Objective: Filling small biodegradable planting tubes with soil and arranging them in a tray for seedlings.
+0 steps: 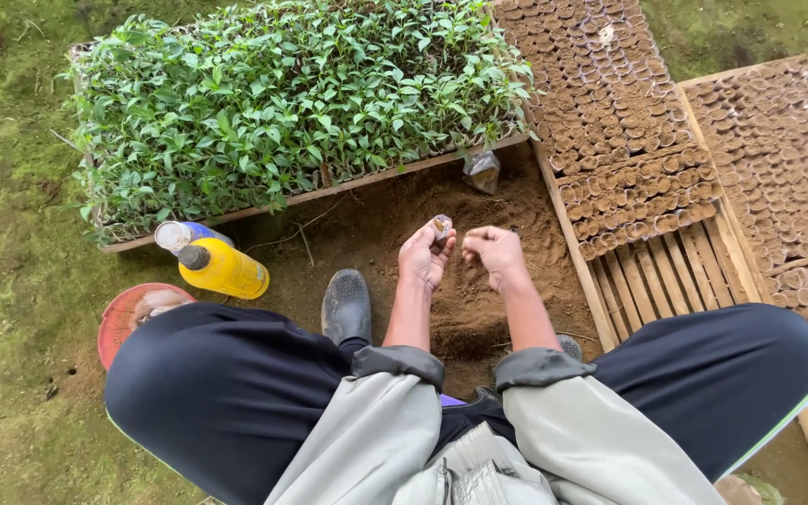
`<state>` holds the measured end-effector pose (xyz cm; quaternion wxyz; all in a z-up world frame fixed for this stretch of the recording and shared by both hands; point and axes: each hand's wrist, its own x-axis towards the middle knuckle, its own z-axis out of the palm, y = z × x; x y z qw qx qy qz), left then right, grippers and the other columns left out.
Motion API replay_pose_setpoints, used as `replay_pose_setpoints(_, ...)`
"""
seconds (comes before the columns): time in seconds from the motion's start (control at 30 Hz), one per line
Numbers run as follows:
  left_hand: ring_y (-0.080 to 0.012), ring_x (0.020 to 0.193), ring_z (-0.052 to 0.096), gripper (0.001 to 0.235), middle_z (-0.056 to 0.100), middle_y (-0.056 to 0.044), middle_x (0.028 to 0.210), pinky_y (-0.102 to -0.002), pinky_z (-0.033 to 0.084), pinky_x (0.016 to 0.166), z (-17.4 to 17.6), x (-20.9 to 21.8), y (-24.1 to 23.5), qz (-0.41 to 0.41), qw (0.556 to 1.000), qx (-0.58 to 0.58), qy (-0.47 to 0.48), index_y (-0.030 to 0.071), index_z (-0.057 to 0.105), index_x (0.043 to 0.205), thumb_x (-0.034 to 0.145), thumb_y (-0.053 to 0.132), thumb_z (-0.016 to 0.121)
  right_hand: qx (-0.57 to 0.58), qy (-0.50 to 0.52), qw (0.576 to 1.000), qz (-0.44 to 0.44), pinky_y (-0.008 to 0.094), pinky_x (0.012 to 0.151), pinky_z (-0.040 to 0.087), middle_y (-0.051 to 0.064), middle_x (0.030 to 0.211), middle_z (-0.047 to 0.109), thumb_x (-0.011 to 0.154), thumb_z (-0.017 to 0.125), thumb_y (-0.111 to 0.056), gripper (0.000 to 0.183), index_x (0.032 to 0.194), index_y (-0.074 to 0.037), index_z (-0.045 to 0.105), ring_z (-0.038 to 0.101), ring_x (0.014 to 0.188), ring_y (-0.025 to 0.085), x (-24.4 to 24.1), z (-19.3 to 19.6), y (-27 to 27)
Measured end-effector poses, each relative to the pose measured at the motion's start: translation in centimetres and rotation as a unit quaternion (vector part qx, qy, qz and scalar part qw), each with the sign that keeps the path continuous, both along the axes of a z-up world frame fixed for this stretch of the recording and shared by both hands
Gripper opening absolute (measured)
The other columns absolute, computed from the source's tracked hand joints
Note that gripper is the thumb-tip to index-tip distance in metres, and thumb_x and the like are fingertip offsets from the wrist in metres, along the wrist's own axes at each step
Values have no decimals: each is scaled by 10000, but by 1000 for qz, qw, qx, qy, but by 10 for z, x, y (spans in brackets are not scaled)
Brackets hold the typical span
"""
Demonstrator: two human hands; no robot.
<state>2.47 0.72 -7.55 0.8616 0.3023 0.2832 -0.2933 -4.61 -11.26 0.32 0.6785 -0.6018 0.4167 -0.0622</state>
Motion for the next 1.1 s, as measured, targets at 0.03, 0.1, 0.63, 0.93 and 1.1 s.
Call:
replay_pose_setpoints(0.03,-345,894,778,236,733,-272,1117,-413,695,782,-3,0,-1,1,1000,-1,-1,12,709,1197,1028,96,567,-1,-1,1000,1,231,415,547,111,759,722,834,743,22,143,969,-23,739,646,487,137,4,13,0)
replay_pose_setpoints(0.1,-344,906,775,237,737,-254,1116,-409,694,793,-11,1,-3,-5,1000,-7,-10,29,702,1212,1037,104,561,22,-53,998,-20,256,529,615,123,793,734,893,732,-67,126,1000,0,741,712,592,164,10,38,0)
replay_pose_setpoints(0.63,-318,905,769,253,748,-217,1100,-436,688,818,-1,-4,-11,-15,1000,-6,-21,46,688,1241,1058,129,535,-34,-49,997,40,334,670,652,172,897,750,878,716,-30,164,1028,13,764,721,773,180,30,55,0)
replay_pose_setpoints(0.93,-338,913,772,253,748,-226,1097,-444,685,816,2,-6,-16,-21,1000,-8,-19,54,683,1240,1063,137,524,-81,-33,995,58,292,622,638,150,837,731,858,683,-32,190,1022,6,770,709,699,156,34,52,-1)
replay_pose_setpoints(1.1,-339,910,773,252,746,-226,1104,-433,687,809,-2,-7,-19,-24,1000,-7,-19,59,677,1243,1067,139,515,-84,-27,994,65,318,674,643,193,850,731,851,656,-11,206,1020,28,767,711,729,175,37,48,-1)
